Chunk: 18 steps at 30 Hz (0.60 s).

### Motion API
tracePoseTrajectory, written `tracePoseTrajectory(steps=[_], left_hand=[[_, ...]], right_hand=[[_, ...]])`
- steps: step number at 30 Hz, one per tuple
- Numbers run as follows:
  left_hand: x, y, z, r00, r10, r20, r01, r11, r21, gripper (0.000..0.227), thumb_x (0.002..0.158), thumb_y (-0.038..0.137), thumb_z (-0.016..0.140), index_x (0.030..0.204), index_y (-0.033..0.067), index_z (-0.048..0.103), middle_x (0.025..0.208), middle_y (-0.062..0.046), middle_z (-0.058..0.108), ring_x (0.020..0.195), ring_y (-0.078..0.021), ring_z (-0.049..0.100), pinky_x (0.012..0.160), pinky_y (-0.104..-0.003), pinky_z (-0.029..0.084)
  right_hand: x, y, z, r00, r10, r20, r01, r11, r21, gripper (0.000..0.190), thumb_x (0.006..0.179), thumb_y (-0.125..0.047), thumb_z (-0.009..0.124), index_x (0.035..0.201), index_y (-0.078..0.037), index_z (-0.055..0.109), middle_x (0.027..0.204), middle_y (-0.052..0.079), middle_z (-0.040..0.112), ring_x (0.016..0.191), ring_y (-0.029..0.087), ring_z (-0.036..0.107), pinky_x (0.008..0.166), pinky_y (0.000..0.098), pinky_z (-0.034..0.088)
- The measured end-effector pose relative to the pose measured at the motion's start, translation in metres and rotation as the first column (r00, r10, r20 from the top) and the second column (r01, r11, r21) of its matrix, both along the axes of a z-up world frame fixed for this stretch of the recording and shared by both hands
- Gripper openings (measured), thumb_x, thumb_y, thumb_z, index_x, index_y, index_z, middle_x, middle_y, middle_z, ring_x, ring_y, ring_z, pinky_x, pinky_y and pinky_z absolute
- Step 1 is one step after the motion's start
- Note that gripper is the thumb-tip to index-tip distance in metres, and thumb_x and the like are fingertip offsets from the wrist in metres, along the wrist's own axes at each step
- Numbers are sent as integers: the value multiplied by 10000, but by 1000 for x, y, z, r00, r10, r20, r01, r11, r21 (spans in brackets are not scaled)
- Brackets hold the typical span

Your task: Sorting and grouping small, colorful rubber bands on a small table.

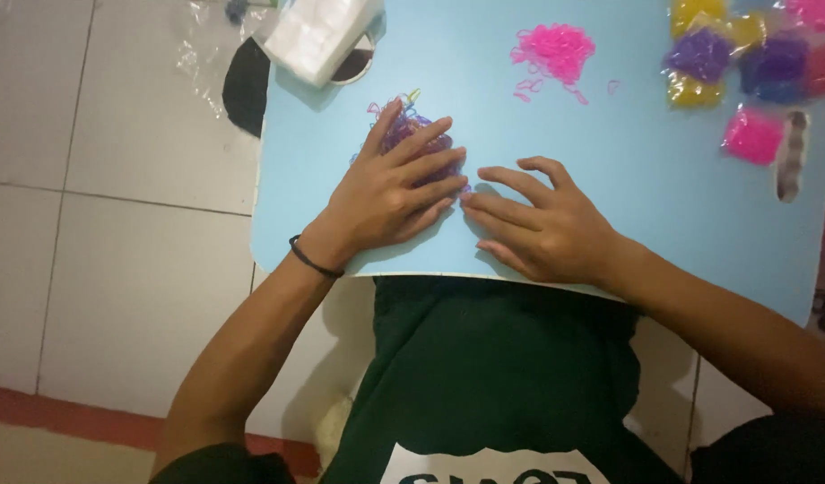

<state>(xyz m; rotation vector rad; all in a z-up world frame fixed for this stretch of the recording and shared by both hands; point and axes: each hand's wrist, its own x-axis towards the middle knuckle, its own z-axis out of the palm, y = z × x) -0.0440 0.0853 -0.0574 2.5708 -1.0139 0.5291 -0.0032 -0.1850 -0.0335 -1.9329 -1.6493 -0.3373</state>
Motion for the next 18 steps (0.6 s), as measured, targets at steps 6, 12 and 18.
tracePoseTrajectory(steps=[6, 12, 18], left_hand=[[1, -1, -3, 1000, -5, 16, 6, 998, -56, 285, 1032, 287, 673, 1290, 207, 764, 1444, -99, 659, 1489, -289, 418, 1222, -675, 141], [0, -6, -4, 999, 1, 35, 1, 998, -62, 337, 1018, 234, 692, 1352, 199, 715, 1451, -108, 649, 1471, -314, 448, 1225, -658, 171], [-28, -23, 31, 990, 21, 140, 34, 924, -380, 345, 1017, 183, 660, 1362, 195, 643, 1171, -97, 753, 1044, -264, 737, 916, -420, 603]], right_hand=[[15, -32, -22, 999, -30, -16, 31, 995, 92, 254, 1017, -217, 642, 1246, -122, 698, 1377, 122, 682, 1426, 356, 504, 1099, 573, 408], [39, -65, -32, 963, -203, -180, 241, 944, 227, 143, 983, -11, 770, 1119, 13, 806, 1121, 164, 782, 1121, 381, 721, 1003, 471, 549], [39, -58, -26, 946, -238, -218, 286, 932, 222, 150, 968, -101, 768, 1088, -25, 815, 1094, 162, 765, 1090, 364, 725, 965, 464, 576]])
